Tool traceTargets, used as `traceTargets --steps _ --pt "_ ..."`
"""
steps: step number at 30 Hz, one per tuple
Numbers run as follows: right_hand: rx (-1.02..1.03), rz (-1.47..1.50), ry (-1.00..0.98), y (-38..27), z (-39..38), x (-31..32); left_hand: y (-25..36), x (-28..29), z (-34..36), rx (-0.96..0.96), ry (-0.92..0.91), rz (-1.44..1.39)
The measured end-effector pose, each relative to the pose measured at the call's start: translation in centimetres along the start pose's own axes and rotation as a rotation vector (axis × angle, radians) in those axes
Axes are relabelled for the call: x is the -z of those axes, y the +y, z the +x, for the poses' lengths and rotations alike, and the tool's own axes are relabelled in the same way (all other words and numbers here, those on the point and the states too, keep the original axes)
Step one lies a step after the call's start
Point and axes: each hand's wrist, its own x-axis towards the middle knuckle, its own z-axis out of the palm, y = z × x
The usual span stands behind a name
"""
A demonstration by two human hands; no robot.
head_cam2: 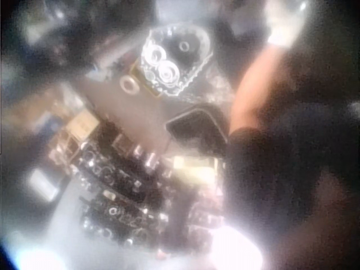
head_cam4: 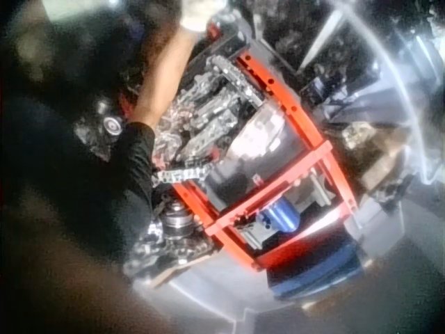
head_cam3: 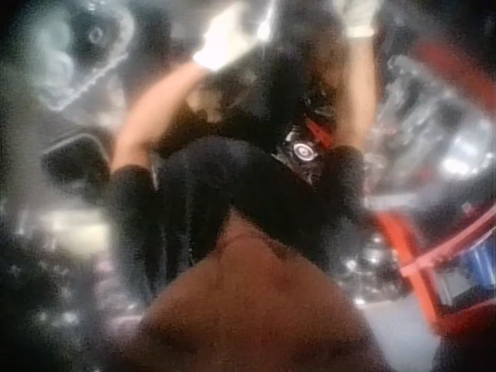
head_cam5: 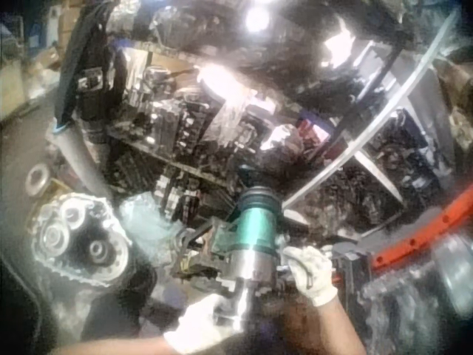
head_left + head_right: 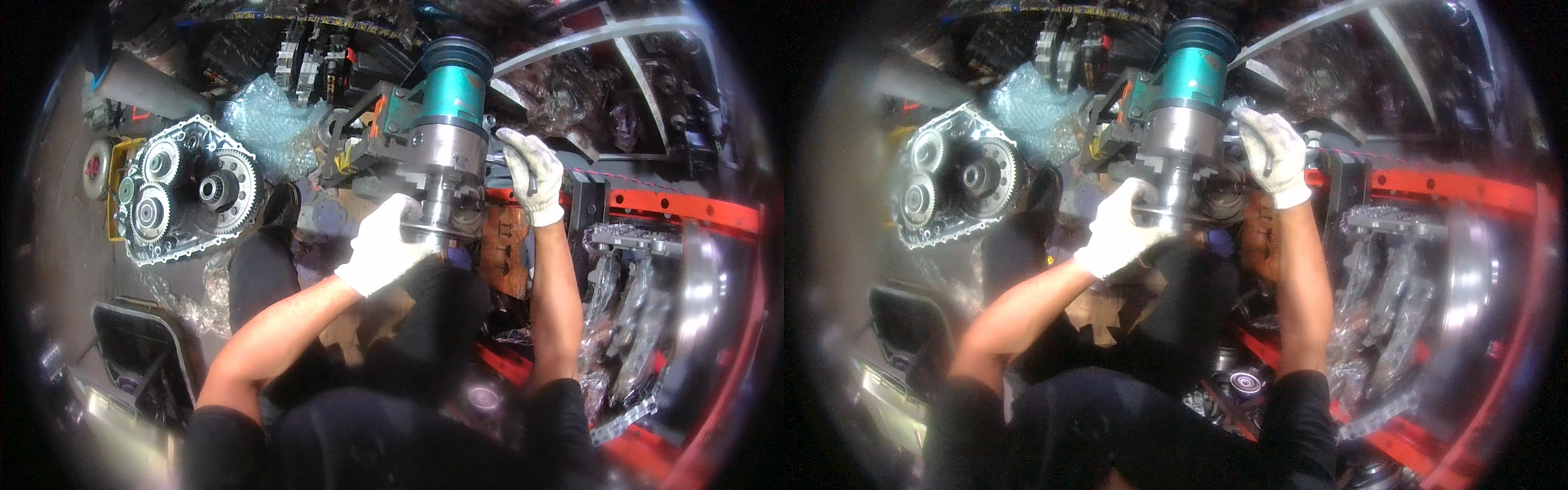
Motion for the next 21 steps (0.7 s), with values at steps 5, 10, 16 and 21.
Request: traceTargets --steps 5,10,16,21 --pt "0.076 -0.005 -0.048 0.1 0.8 0.8 -1.2 -0.6 -0.2 -0.012 0.034 -0.133" --pt "-0.485 0.211 -0.116 -1.1 0.7 0.2 -1.9 -0.8 0.0 -0.006 -0.002 -0.188" --pt "-0.895 0.54 -0.01 -2.2 0.4 -0.9 -2.3 -1.1 0.3 -0.01 0.019 -0.167" --pt "-0.722 0.332 -0.062 -2.0 0.4 -1.5 -2.2 -1.1 0.3 -0.023 0.038 -0.094"
